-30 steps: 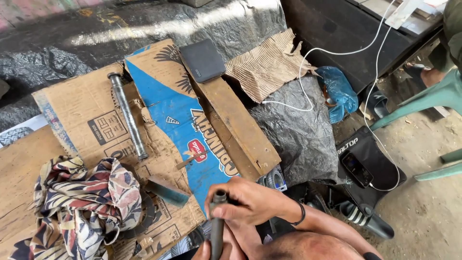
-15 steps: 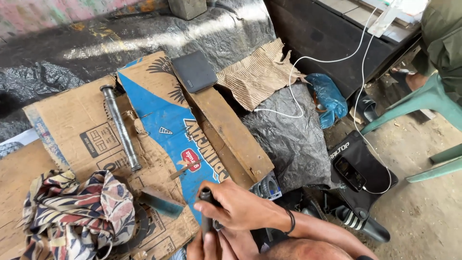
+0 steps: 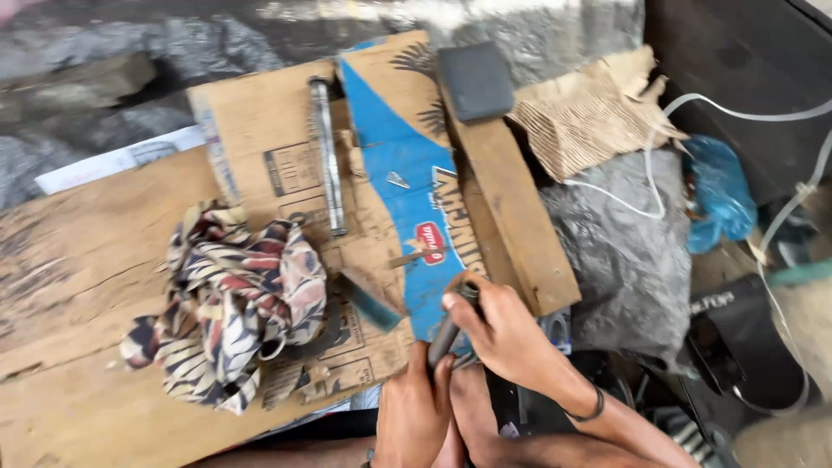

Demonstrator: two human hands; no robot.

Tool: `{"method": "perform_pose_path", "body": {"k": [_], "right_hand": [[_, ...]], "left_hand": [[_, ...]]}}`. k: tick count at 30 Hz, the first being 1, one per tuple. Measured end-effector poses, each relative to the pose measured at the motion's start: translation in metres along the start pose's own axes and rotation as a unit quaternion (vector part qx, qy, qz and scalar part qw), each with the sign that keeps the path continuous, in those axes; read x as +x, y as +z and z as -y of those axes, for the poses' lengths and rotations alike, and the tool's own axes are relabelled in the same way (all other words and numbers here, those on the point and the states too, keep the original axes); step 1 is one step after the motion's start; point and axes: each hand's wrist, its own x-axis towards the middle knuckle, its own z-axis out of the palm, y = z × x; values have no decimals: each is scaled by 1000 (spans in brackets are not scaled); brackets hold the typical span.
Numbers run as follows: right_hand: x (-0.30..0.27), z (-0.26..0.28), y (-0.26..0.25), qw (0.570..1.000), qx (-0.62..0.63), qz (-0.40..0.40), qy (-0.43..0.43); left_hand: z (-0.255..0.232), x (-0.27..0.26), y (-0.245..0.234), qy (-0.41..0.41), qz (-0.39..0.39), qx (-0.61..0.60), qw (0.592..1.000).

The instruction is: The person sits on the floor and files a cylindrical metal rod using a metal file. They hold the rod with their left hand and rub the file along its surface with their right hand, rotating the rod periodically to work on different sides.

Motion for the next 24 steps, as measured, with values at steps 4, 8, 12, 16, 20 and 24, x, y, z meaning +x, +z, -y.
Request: {"method": "perform_pose_path", "body": {"k": [4, 8, 12, 16, 20, 24], "right_hand": [[-4, -5, -2, 999, 27, 6, 23], [-16, -23, -8, 996, 62, 48, -36], [-17, -14, -18, 977, 140, 122, -100], [-17, -14, -19, 961, 214, 146, -97], [-7, 1, -9, 998, 44, 12, -36], [2, -4, 1, 999, 9, -43, 22]], "left_hand": [[-16, -5, -17, 72, 18, -50, 996], [18, -14, -5, -53, 289, -480, 827], [-8, -19, -29, 9, 570, -638, 517], [2, -21, -19, -20, 532, -637, 558], [-36, -14, -31, -27, 90, -35, 995], [-16, -1, -14, 62, 17, -21, 998]]}}
